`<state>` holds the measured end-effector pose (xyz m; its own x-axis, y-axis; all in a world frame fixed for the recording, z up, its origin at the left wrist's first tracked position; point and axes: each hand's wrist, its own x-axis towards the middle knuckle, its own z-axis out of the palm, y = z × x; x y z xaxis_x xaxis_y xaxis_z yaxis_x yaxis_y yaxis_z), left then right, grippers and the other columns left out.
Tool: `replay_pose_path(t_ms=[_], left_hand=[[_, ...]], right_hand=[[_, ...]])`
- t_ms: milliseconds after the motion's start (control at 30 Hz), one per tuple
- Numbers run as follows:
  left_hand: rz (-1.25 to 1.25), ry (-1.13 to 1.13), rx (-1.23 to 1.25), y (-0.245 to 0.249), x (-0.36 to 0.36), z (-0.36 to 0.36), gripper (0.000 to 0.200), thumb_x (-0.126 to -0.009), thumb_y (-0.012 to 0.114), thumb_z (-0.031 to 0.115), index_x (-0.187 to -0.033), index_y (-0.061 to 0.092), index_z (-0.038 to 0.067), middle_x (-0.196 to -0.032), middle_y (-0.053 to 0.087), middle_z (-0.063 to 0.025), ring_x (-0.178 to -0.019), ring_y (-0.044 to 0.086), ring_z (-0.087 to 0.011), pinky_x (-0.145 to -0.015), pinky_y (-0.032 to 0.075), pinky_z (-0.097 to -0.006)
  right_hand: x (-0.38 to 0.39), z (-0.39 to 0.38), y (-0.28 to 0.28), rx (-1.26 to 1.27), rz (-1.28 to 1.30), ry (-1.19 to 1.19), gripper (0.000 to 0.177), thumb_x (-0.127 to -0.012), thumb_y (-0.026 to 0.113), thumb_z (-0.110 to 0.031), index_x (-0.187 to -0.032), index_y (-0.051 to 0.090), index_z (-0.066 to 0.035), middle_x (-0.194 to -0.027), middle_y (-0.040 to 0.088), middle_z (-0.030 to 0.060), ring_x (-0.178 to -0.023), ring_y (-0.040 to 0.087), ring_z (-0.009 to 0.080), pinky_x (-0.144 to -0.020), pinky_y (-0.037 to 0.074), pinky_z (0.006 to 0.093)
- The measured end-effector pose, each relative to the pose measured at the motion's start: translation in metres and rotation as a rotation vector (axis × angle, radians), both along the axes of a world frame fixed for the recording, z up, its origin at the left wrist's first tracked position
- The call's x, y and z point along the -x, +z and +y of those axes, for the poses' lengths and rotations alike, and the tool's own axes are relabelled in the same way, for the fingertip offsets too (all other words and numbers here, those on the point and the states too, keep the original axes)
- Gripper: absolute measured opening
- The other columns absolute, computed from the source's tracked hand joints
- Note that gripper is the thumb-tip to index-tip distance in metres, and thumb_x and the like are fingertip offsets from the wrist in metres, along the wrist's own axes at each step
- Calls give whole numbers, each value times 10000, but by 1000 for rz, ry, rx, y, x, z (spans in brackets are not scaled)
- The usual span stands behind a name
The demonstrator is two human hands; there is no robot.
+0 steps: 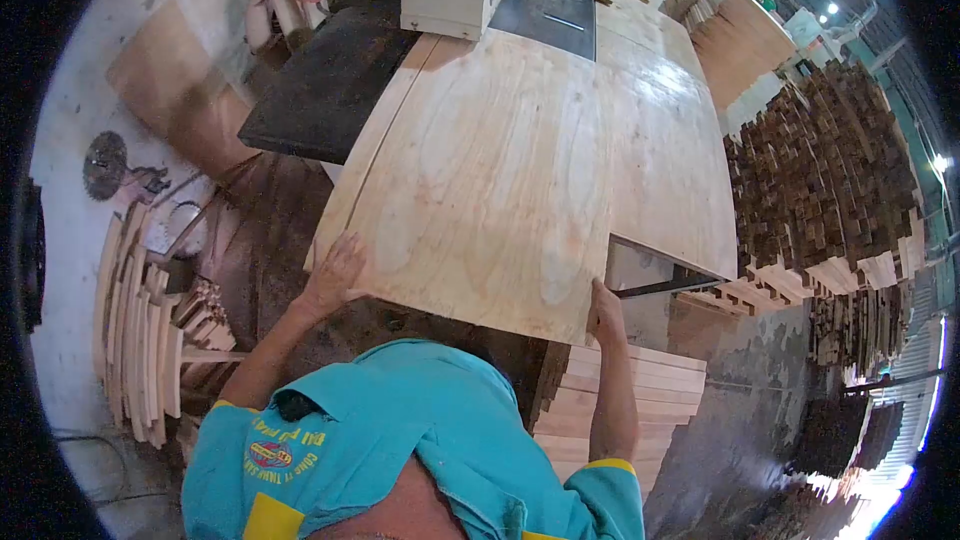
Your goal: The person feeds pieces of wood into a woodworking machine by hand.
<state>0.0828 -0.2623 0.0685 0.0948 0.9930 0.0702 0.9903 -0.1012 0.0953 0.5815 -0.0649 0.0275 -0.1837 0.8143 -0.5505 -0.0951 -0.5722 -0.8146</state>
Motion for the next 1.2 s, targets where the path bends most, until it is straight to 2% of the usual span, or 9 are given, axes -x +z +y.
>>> replay_pose_path(t_ms=[33,200,267,400,600,900,967,1067,1200], left_hand=[[-5,16,23,6,2,-7,836,-694,723,509,-1335,427,61,-1441,333,-187,-1377,254,-357,-1086,84,-667],[-32,-46,135,9,-9,-45,865,-675,752,480,-1356,403,79,-1442,322,-208,-1376,253,-363,-1072,102,-684],[127,-38,148,-5,-13,-61,888,-657,782,424,-1376,376,96,-1451,311,-203,-1380,247,-364,-1064,130,-686],[70,-43,152,0,-16,-90,912,-645,801,372,-1391,350,106,-1458,305,-189,-1383,246,-353,-1063,150,-680],[144,-72,209,2,-10,-111,908,-651,799,350,-1397,339,114,-1464,311,-155,-1384,253,-336,-1060,164,-682],[22,-258,157,-1,-19,-43,850,-648,794,348,-1367,395,132,-1460,331,-115,-1384,252,-337,-1060,164,-683],[-152,-460,44,-4,-35,-20,821,-665,778,363,-1359,408,125,-1449,350,-110,-1382,256,-330,-1067,163,-673],[-124,-547,149,1,-59,7,805,-682,762,383,-1359,413,124,-1445,361,-100,-1376,273,-319,-1070,173,-659],[-83,-596,55,-9,-70,51,766,-751,691,444,-1377,400,112,-1460,346,-93,-1367,293,-313,-1067,181,-648]], right_hand=[[-3,-9,-2,-54,100,44,473,-987,453,-360,-1243,520,32,-1172,616,113,-1052,604,219,-916,490,359],[-22,-43,-28,-68,54,-36,454,-980,475,-283,-1263,491,73,-1202,598,121,-1056,594,218,-917,480,358],[-16,-67,-15,-75,-14,-147,443,-960,522,-309,-1174,564,76,-1130,617,112,-968,592,198,-847,477,337],[-28,-107,-24,-132,-77,-115,440,-951,549,-317,-1168,575,65,-1114,626,110,-971,594,187,-831,484,331],[-25,-185,-22,-69,68,-320,429,-930,595,-308,-1167,576,49,-1073,640,113,-928,618,193,-798,518,339],[-15,-234,9,-10,63,-585,405,-917,599,-278,-1114,574,74,-1049,636,154,-898,640,235,-742,554,398],[-23,-233,-3,-5,54,-618,400,-917,594,-272,-1115,573,75,-1050,634,157,-889,643,242,-736,557,397],[-26,-223,0,21,8,-653,394,-919,585,-271,-1105,575,77,-1051,632,159,-885,645,245,-735,559,393],[-38,-180,1,-56,16,-623,403,-919,582,-291,-1084,580,76,-1028,634,144,-882,643,239,-768,551,395]])
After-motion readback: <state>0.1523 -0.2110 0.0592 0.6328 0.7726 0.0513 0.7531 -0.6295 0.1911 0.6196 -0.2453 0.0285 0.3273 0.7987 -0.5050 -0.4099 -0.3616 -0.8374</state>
